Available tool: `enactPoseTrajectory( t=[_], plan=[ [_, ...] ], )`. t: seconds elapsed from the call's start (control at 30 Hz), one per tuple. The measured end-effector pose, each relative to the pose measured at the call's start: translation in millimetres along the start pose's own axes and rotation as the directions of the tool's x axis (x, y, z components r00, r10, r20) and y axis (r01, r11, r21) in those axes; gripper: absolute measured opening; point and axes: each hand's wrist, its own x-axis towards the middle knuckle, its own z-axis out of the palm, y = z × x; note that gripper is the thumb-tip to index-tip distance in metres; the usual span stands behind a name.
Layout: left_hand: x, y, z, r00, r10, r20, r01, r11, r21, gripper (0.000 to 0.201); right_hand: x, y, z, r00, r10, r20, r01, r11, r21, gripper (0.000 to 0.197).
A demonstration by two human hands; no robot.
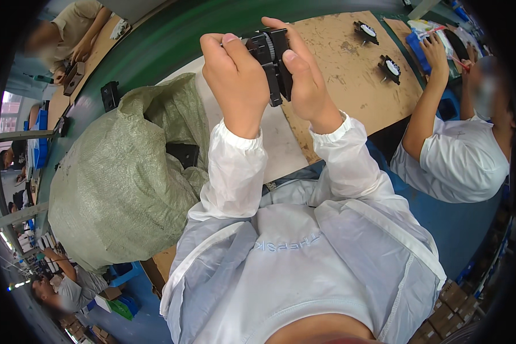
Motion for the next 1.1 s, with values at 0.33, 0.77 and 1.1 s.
enactPoseTrajectory(
  t=[0.33,0.77,1.1],
  plan=[
    [-2.8,-25.6,-0.4,0.994,-0.094,0.049,0.100,0.984,-0.146,0.017,-2.1,8.4,6.0,0.998,0.033,-0.046,-0.033,0.999,0.014,0.048],
    [-18.2,-23.6,-24.9,0.932,-0.091,0.352,0.145,0.981,-0.131,0.054,11.8,-5.0,-11.4,0.994,0.106,-0.035,-0.093,0.960,0.265,0.054],
    [-18.3,-29.3,-42.0,0.889,-0.093,0.448,0.321,0.823,-0.468,0.059,28.1,5.8,-48.6,0.935,0.261,0.240,-0.308,0.934,0.183,0.041]
  ],
)
